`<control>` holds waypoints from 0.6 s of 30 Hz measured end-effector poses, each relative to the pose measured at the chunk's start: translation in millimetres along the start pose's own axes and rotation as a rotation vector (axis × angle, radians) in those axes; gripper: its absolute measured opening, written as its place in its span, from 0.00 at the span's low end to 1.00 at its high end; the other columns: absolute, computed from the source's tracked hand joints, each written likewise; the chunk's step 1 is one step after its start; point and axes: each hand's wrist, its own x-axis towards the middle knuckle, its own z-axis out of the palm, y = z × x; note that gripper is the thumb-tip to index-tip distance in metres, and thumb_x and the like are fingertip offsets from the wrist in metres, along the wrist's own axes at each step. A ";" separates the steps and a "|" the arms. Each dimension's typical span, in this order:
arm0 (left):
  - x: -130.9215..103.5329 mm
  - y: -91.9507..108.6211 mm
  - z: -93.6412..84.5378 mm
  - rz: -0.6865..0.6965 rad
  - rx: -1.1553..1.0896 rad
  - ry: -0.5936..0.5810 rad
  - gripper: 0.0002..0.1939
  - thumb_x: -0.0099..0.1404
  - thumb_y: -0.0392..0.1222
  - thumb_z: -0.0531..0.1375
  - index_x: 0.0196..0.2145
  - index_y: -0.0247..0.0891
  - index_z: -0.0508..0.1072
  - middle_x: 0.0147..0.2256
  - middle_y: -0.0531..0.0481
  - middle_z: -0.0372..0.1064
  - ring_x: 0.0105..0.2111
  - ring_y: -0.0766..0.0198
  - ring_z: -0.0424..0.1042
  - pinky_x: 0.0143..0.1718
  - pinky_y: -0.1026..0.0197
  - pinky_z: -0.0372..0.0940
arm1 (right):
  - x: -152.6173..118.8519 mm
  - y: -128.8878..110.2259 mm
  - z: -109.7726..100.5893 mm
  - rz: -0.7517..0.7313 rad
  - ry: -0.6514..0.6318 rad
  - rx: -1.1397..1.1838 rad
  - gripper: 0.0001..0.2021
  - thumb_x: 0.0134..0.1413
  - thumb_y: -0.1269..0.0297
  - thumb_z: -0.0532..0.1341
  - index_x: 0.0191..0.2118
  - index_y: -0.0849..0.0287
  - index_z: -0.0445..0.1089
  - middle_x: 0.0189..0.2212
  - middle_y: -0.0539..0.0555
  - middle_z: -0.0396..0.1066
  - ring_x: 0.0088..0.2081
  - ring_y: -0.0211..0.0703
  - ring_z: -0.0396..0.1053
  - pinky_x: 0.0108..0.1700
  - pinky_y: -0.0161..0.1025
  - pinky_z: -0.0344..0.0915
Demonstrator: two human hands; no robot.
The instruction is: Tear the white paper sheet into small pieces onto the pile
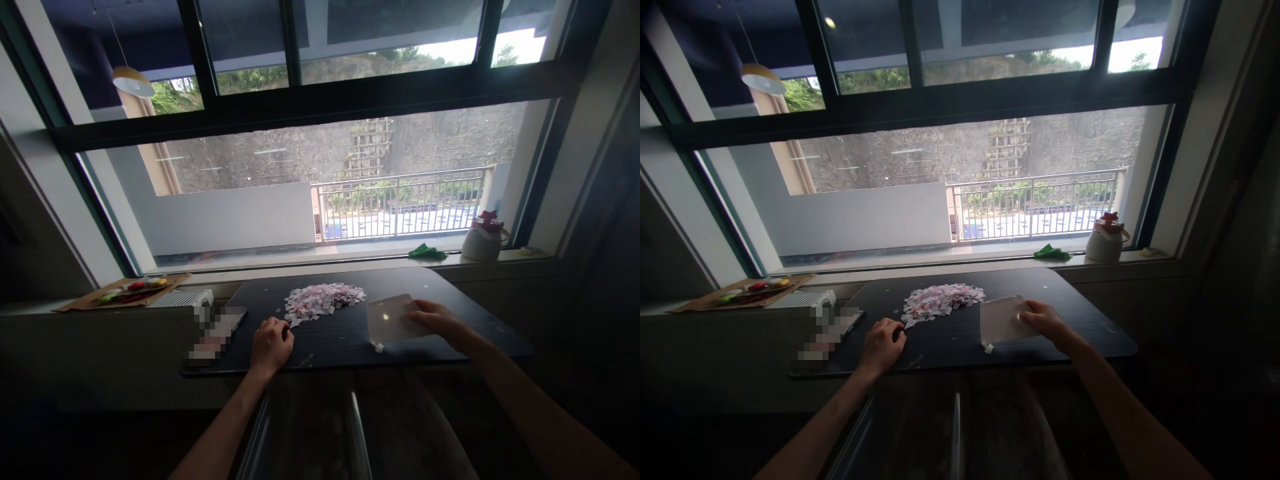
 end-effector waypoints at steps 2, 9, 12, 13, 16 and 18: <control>-0.2 0.5 -0.3 -0.002 0.005 0.000 0.10 0.60 0.38 0.53 0.35 0.38 0.74 0.38 0.46 0.71 0.41 0.57 0.67 0.44 0.56 0.62 | -0.7 3.0 -12.7 0.004 0.017 0.073 0.10 0.38 0.70 0.63 0.33 0.59 0.76 0.28 0.53 0.78 0.29 0.44 0.74 0.30 0.36 0.69; 0.6 -2.3 0.7 0.000 0.015 0.008 0.10 0.59 0.38 0.53 0.34 0.39 0.74 0.38 0.47 0.71 0.41 0.57 0.68 0.44 0.57 0.62 | 7.0 16.3 -11.7 0.098 0.013 0.114 0.08 0.37 0.72 0.63 0.29 0.59 0.74 0.25 0.51 0.77 0.26 0.41 0.72 0.28 0.34 0.67; 0.7 -2.1 0.0 0.005 0.008 0.003 0.10 0.59 0.38 0.53 0.34 0.39 0.74 0.38 0.47 0.71 0.41 0.57 0.68 0.44 0.57 0.62 | 3.6 18.9 -16.0 0.145 -0.103 0.125 0.09 0.35 0.72 0.65 0.29 0.60 0.75 0.25 0.52 0.77 0.25 0.41 0.72 0.28 0.34 0.67; 0.7 -1.9 -0.2 0.006 0.005 -0.001 0.11 0.60 0.38 0.53 0.35 0.38 0.74 0.38 0.46 0.71 0.42 0.56 0.68 0.44 0.57 0.63 | 2.0 19.5 -18.2 0.157 -0.137 0.125 0.09 0.34 0.71 0.66 0.30 0.61 0.75 0.25 0.52 0.77 0.25 0.41 0.72 0.28 0.34 0.68; -0.2 -1.9 -0.4 0.002 0.001 -0.011 0.11 0.60 0.38 0.52 0.35 0.37 0.74 0.38 0.45 0.71 0.42 0.55 0.68 0.44 0.55 0.63 | -3.2 20.8 -23.9 0.172 -0.204 0.129 0.10 0.33 0.70 0.67 0.30 0.61 0.75 0.25 0.52 0.77 0.26 0.42 0.73 0.28 0.34 0.68; -1.2 -2.8 0.0 0.001 0.000 -0.011 0.12 0.60 0.38 0.52 0.35 0.36 0.74 0.38 0.45 0.71 0.42 0.54 0.68 0.44 0.54 0.63 | -7.2 21.5 -25.7 0.160 -0.225 0.137 0.11 0.33 0.69 0.67 0.30 0.61 0.75 0.26 0.53 0.78 0.27 0.41 0.73 0.29 0.34 0.68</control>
